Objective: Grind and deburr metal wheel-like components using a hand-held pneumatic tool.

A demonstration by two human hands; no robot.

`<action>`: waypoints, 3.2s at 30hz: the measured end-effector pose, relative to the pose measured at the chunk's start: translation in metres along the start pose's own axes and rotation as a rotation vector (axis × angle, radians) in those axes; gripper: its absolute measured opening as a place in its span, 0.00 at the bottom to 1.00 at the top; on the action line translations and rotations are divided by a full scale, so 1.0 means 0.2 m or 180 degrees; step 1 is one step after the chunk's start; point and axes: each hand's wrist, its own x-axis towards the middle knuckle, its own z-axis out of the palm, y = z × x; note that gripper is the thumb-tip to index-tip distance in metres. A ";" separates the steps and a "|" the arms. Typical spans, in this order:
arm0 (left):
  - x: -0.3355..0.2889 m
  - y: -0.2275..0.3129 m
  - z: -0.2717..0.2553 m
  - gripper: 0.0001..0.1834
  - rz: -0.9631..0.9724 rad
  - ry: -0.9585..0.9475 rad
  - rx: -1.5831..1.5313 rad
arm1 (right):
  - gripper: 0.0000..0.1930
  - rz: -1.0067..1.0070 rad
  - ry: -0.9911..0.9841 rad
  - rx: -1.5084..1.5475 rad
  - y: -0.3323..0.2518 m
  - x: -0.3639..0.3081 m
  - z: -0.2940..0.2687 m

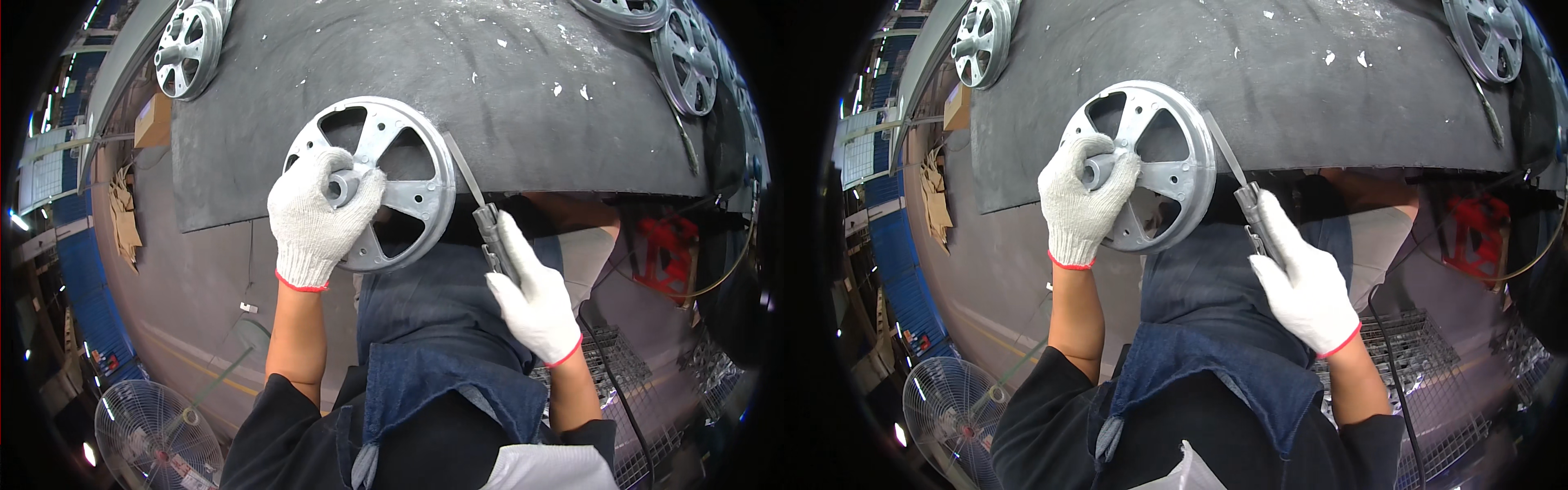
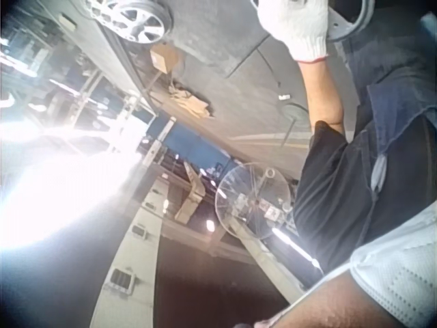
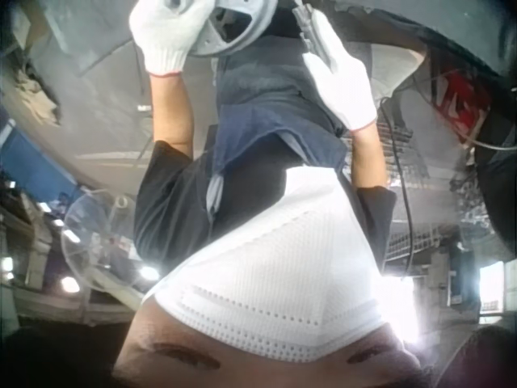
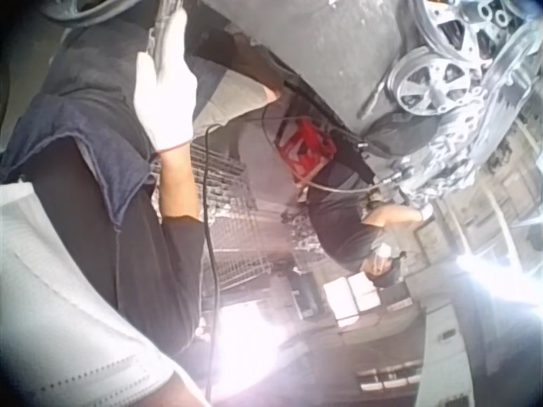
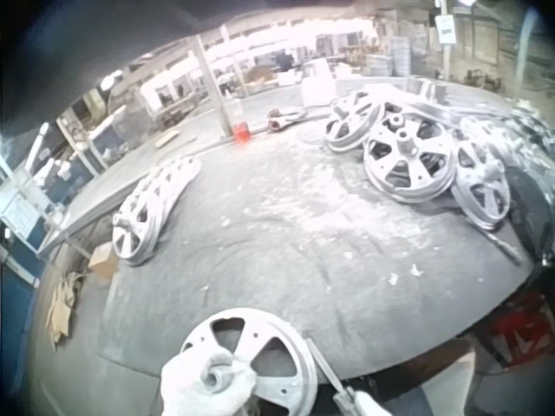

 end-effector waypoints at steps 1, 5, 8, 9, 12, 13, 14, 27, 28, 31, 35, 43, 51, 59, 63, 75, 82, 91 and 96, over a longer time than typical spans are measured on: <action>0.00 0.00 -0.01 0.13 0.0030 0.0019 0.0069 | 0.41 0.0560 -0.0285 -0.0377 -0.06 -0.02 -0.03; 0.01 0.00 -0.04 0.13 -0.0012 -0.0108 -0.0088 | 0.45 0.0302 0.0064 -0.0231 -0.01 0.00 0.02; 0.06 0.03 -0.09 0.14 0.0369 -0.0383 0.0266 | 0.53 0.1097 -0.0046 0.1047 0.04 -0.07 -0.03; 0.08 0.03 -0.11 0.14 0.0339 -0.0443 0.0256 | 0.58 0.0881 0.0079 0.1073 0.06 -0.08 -0.04; 0.06 -0.03 -0.07 0.17 0.0168 -0.0496 0.0159 | 0.60 0.0975 0.0264 0.1403 0.00 -0.08 -0.06; 0.04 -0.05 -0.04 0.17 0.0132 -0.0277 0.0161 | 0.60 0.0979 0.0272 0.1422 -0.03 -0.04 -0.07; 0.03 -0.05 -0.03 0.18 0.0097 -0.0057 0.0164 | 0.57 0.0830 0.0274 0.1218 -0.06 0.02 -0.07; 0.01 -0.04 0.00 0.19 0.0045 0.0093 0.0136 | 0.40 0.0421 -0.0081 -0.0310 -0.08 0.01 0.02; 0.01 -0.04 0.00 0.19 0.0045 0.0097 0.0137 | 0.40 0.0295 -0.0053 -0.0343 -0.08 0.01 0.02; 0.01 -0.02 -0.01 0.19 0.0010 0.0127 0.0069 | 0.40 0.0501 -0.0311 -0.0523 -0.09 0.00 0.02; 0.04 0.05 -0.08 0.19 -0.0180 -0.0329 0.0589 | 0.46 0.0510 -0.0030 0.0084 -0.04 0.02 0.02; 0.02 0.02 -0.06 0.18 0.0370 -0.0234 0.0373 | 0.49 0.0869 -0.0013 0.0301 -0.10 0.00 -0.05; 0.00 0.00 0.00 0.12 0.0212 0.0036 0.0352 | 0.42 0.0514 -0.0281 -0.0679 -0.12 -0.01 -0.03; 0.00 -0.02 0.01 0.15 0.0321 0.0274 0.0430 | 0.41 0.0356 -0.0350 -0.1067 -0.12 0.01 -0.05; 0.00 -0.02 0.01 0.13 0.0284 0.0183 0.0313 | 0.42 0.0709 -0.0424 0.0554 -0.04 0.03 0.01; 0.02 -0.02 0.02 0.13 0.0314 0.0206 0.0327 | 0.41 0.0307 -0.0293 0.0240 -0.01 0.02 -0.03; 0.03 0.00 0.02 0.14 0.0258 0.0226 0.0265 | 0.41 0.0100 -0.0119 -0.0174 0.03 0.03 0.03; 0.01 -0.02 0.02 0.12 0.0302 0.0170 0.0175 | 0.43 0.2192 -0.1089 0.2606 -0.08 0.10 -0.14; 0.02 -0.02 0.03 0.13 0.0342 0.0181 0.0251 | 0.44 0.2039 -0.0865 0.2625 -0.06 0.09 -0.11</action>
